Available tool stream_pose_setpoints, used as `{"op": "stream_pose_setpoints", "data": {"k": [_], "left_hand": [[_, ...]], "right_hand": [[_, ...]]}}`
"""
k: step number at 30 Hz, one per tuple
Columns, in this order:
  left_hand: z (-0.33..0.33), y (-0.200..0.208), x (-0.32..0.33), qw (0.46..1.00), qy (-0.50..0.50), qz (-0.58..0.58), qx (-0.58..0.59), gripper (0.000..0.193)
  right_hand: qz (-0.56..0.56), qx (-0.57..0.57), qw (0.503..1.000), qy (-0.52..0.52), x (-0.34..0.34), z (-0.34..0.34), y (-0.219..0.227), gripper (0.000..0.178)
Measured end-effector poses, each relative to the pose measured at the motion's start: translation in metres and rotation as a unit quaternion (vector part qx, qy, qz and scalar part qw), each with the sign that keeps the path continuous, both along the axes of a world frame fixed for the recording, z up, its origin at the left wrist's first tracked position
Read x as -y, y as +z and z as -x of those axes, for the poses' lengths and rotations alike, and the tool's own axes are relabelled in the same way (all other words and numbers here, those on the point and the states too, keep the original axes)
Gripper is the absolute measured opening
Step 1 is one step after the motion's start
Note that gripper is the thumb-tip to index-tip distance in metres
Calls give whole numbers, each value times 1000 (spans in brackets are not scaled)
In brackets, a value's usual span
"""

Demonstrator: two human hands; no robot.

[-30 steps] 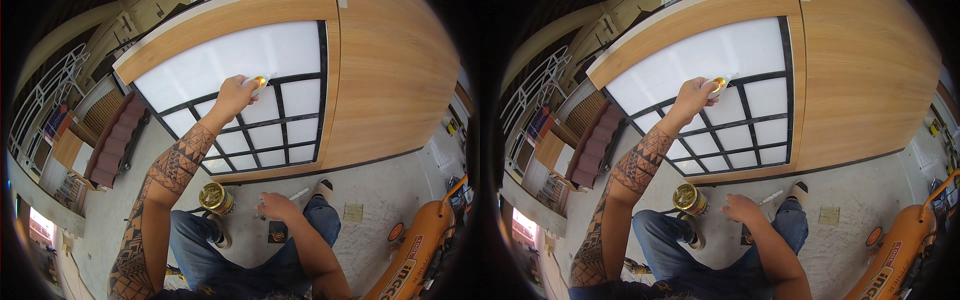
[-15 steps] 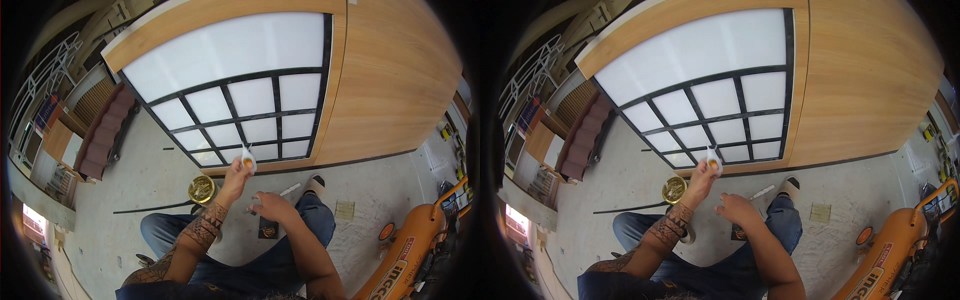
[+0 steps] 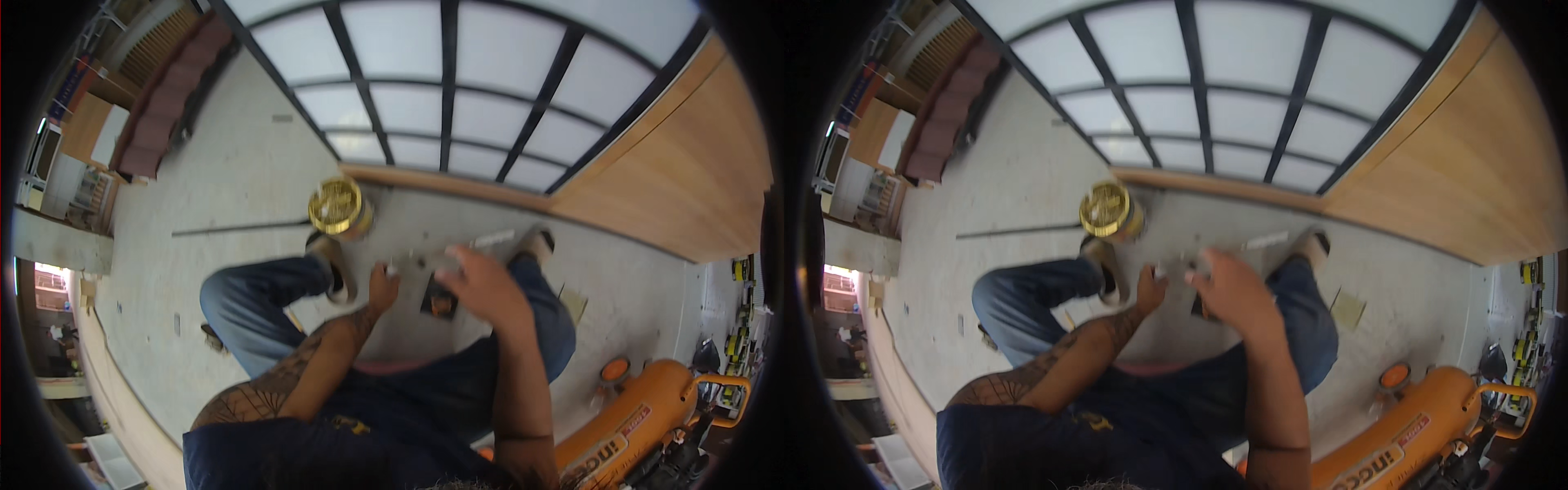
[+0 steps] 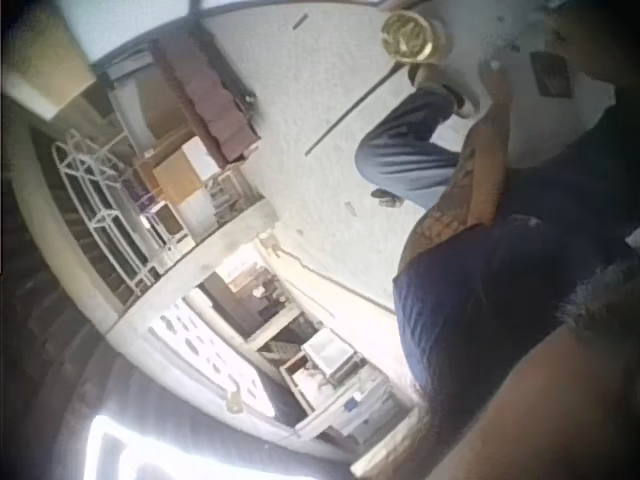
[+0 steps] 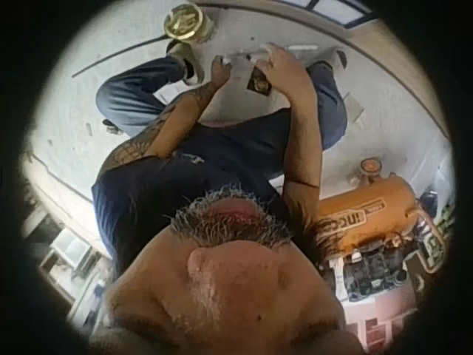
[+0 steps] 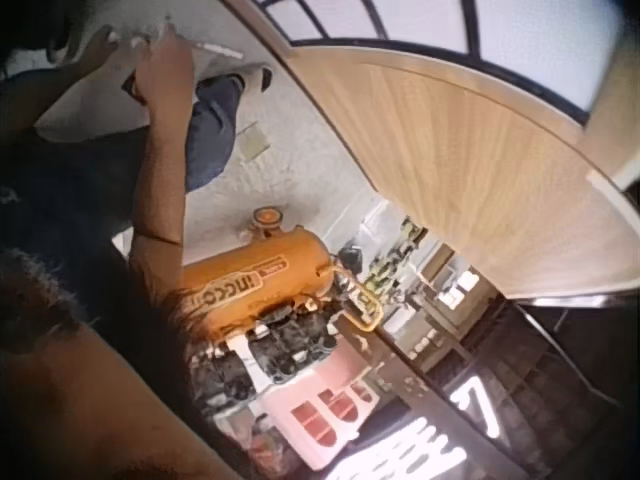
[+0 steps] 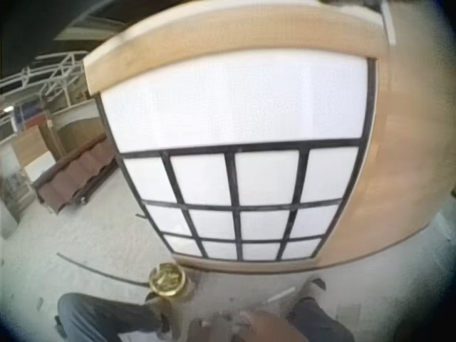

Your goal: Measuring, gluing, and fitting black plastic strips onto a white backlit panel, including trimming strips with an angle grinder.

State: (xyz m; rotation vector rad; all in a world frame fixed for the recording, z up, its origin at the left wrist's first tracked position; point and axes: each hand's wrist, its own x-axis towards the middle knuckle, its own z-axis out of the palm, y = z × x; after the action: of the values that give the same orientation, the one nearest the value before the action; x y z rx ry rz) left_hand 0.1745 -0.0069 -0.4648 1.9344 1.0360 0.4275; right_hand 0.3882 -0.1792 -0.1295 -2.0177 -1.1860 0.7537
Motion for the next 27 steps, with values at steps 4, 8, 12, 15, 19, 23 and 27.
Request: {"op": "stream_pose_setpoints", "data": {"k": [4, 8, 12, 15, 19, 23, 27], "left_hand": [[9, -12, 4, 997, 16, 8, -78, 37], [13, -24, 16, 992, 49, 49, -104, 37], [17, -36, 18, 989, 74, 80, -96, 38], [22, -45, 15, 990, 74, 71, -93, 41], [18, -53, 23, 992, 30, 58, -108, 45], [12, -59, 30, 989, 25, 62, -132, 57], [50, -72, -8, 929, 26, 3, -368, 50]], "right_hand": [[42, 3, 999, -26, 2, -10, 8, 51], [59, 9, 997, -43, 2, -11, 0, 51], [74, -6, 997, -36, -5, -7, -1, 51], [106, -7, 994, -21, -17, -1, 6, 47], [91, -5, 996, -7, -14, -4, -3, 47], [84, -3, 996, -3, -14, -5, -6, 48], [96, -17, 995, 28, -33, 5, -2, 47]]}}
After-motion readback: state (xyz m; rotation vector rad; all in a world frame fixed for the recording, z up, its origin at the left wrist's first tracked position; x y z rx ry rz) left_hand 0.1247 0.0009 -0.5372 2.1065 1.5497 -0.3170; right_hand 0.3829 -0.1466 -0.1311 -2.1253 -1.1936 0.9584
